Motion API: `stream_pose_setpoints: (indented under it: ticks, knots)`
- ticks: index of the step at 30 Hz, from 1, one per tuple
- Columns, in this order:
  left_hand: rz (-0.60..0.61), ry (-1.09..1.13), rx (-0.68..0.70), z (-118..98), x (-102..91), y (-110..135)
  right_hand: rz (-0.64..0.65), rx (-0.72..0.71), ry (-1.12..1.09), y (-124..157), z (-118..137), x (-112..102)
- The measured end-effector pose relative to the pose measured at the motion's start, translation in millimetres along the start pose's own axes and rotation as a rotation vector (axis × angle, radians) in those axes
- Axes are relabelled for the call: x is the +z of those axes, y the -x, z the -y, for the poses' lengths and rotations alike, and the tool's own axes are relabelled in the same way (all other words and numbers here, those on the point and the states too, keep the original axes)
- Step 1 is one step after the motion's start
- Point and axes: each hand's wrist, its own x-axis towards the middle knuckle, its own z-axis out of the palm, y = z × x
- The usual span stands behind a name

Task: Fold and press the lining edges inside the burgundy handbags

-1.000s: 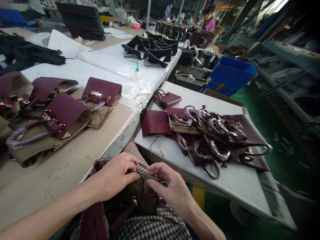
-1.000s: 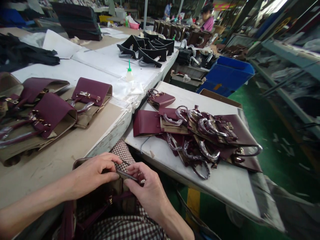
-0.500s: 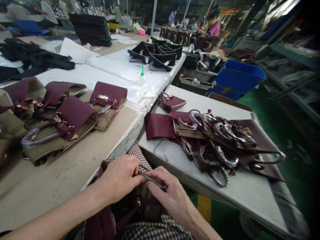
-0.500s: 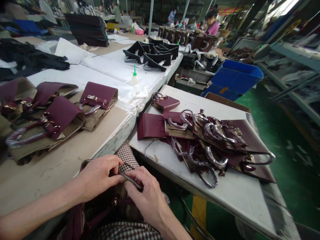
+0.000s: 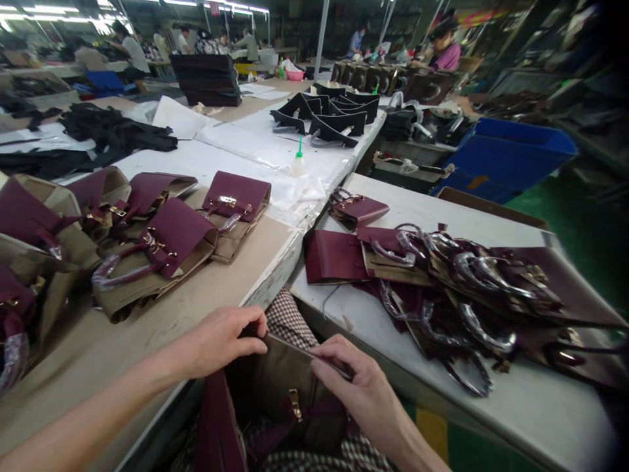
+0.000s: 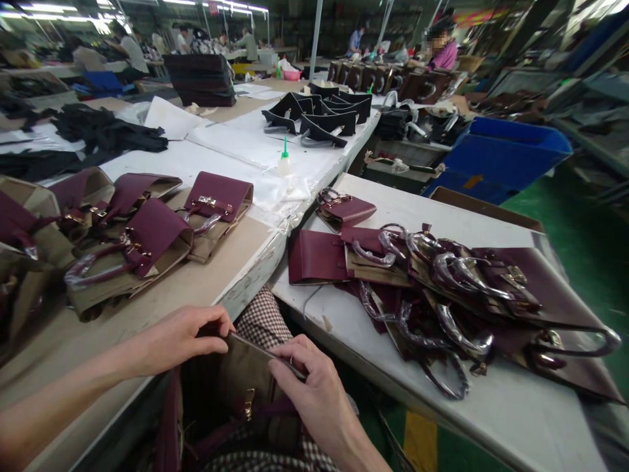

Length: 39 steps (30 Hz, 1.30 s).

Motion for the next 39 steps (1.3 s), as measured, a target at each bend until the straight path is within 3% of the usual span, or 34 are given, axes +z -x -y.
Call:
stream_pose_setpoints:
  ticks: [9,15,20,22,26,30,33,39]
  knots:
    - [-0.099,0.116,-0.024,9.5,9.3,-1.1,0.018,0.016,0.037,0.1,-3.2,-0.9]
    - [-0.008,0.247,-0.005,11.8,8.8,-1.0,0.06,-0.039,0.126,-9.8,6.8,-12.6]
    - [-0.006,0.299,0.029,10.2,9.8,-0.2,0.419,-0.08,0.278,-36.1,33.2,-21.1]
    - [-0.022,0.332,0.038,8.8,11.3,0.4,0.551,-0.124,0.365,-51.5,45.1,-13.8]
    - [-0.027,0.363,0.03,12.0,9.2,7.0,0.67,-0.339,0.48,-80.8,59.3,12.6]
    - [-0.08,0.235,-0.131,27.5,-6.1,25.1,0.677,-0.403,0.442,-92.5,58.1,26.8]
    - [-0.029,0.182,-0.262,37.9,-18.0,38.5,0.668,-0.37,0.413,-91.9,51.8,27.4]
    - [0.042,0.183,-0.266,34.9,-22.9,41.2,0.646,-0.351,0.419,-92.3,51.5,29.4]
